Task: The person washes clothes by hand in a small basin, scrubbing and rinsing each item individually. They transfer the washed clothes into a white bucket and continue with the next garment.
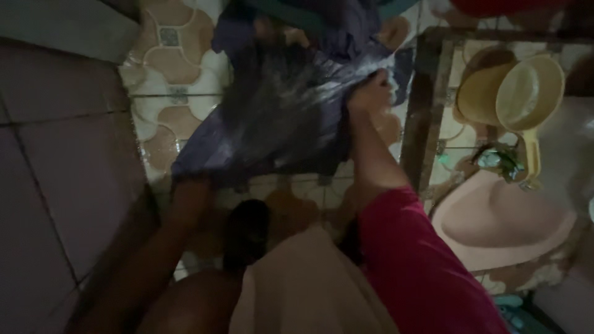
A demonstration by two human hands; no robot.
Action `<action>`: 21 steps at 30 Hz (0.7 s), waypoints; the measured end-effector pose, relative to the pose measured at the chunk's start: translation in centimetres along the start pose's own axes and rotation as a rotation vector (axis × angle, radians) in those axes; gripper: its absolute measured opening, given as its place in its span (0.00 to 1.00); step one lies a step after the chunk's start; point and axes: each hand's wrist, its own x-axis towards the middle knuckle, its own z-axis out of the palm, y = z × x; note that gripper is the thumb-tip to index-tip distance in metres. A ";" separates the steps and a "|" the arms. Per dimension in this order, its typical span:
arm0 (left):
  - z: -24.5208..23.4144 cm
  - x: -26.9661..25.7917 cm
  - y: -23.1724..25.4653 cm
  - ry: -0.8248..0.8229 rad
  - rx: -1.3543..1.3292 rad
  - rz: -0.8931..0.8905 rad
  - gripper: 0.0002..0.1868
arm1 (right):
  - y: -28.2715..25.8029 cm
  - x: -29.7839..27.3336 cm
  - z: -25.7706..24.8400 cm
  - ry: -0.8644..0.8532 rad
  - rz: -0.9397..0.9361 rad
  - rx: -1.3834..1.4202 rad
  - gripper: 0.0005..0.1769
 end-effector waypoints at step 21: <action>-0.5 -2.1 -0.2 0.060 0.018 0.033 0.12 | -4.5 -9.2 1.6 0.178 -0.253 0.212 0.19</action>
